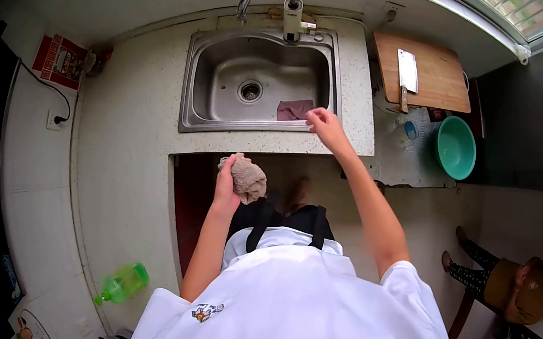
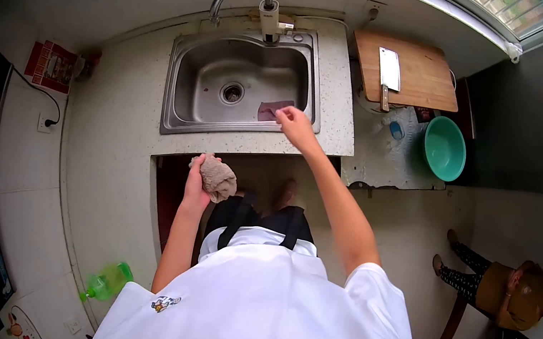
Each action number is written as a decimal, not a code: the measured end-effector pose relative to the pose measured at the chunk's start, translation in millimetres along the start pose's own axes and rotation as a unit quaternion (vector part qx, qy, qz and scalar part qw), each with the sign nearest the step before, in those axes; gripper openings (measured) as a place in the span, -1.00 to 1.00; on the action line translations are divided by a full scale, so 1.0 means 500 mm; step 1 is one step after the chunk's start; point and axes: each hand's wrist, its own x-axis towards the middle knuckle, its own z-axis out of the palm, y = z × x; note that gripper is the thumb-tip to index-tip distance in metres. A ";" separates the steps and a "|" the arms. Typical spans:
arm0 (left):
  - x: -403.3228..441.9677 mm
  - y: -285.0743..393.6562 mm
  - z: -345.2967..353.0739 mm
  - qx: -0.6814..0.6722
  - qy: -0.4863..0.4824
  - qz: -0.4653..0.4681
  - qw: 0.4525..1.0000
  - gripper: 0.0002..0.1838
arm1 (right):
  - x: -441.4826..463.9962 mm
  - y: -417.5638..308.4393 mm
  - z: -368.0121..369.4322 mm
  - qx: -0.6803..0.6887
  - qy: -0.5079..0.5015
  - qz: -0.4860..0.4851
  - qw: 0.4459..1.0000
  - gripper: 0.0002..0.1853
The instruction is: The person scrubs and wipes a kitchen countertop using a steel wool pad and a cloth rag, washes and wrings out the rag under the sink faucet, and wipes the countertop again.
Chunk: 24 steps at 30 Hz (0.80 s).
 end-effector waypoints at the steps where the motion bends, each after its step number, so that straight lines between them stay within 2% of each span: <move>1: 0.011 0.020 0.008 -0.016 0.023 0.001 1.000 -0.66 | 0.091 0.028 -0.016 -0.035 0.022 -0.032 0.999 -0.68; 3: 0.041 0.047 0.003 -0.029 0.035 0.009 0.999 -0.62 | 0.236 0.009 -0.038 -0.076 0.066 0.027 0.995 -0.68; 5: 0.079 0.062 0.003 -0.037 0.063 0.002 0.997 -0.61 | 0.402 0.057 -0.049 -0.174 0.146 0.022 0.974 -0.59; 6: 0.100 0.073 -0.001 -0.046 0.089 -0.007 0.995 -0.60 | 0.473 0.073 -0.057 -0.186 0.159 0.030 0.969 -0.59; 7: 0.135 0.073 -0.021 -0.054 0.105 -0.019 0.993 -0.58 | 0.506 0.051 -0.061 -0.127 0.164 0.057 0.977 -0.59; 8: 0.154 0.078 -0.034 -0.050 0.108 -0.027 0.993 -0.58 | 0.527 0.032 -0.062 -0.070 0.167 0.087 0.980 -0.58; 9: 0.182 0.089 -0.040 -0.051 0.096 -0.040 0.993 -0.59 | 0.541 0.016 -0.058 -0.071 0.173 0.090 0.978 -0.58; 11: 0.238 0.129 -0.017 -0.061 0.087 -0.060 0.993 -0.62 | 0.579 0.007 -0.046 -0.017 0.137 0.247 0.959 -0.59; 14: 0.320 0.193 0.014 -0.031 0.049 -0.075 0.995 -0.64 | 0.607 0.051 -0.028 -0.016 0.162 0.232 0.959 -0.62; 15: 0.346 0.214 0.031 -0.028 0.034 -0.077 0.996 -0.65 | 0.609 0.062 -0.023 0.039 0.164 0.242 0.955 -0.69; 19: 0.499 0.250 0.060 0.002 0.008 -0.081 0.997 -0.66 | 0.602 0.125 -0.014 -0.009 0.173 0.253 0.952 -0.73; 22: 0.598 0.259 0.106 0.020 -0.005 -0.088 0.996 -0.67 | 0.585 0.108 -0.001 0.040 0.198 0.273 0.940 -0.73; 24: 0.664 0.242 0.111 -0.040 -0.011 -0.106 0.994 -0.66 | 0.583 0.132 -0.001 0.014 0.190 0.287 0.939 -0.69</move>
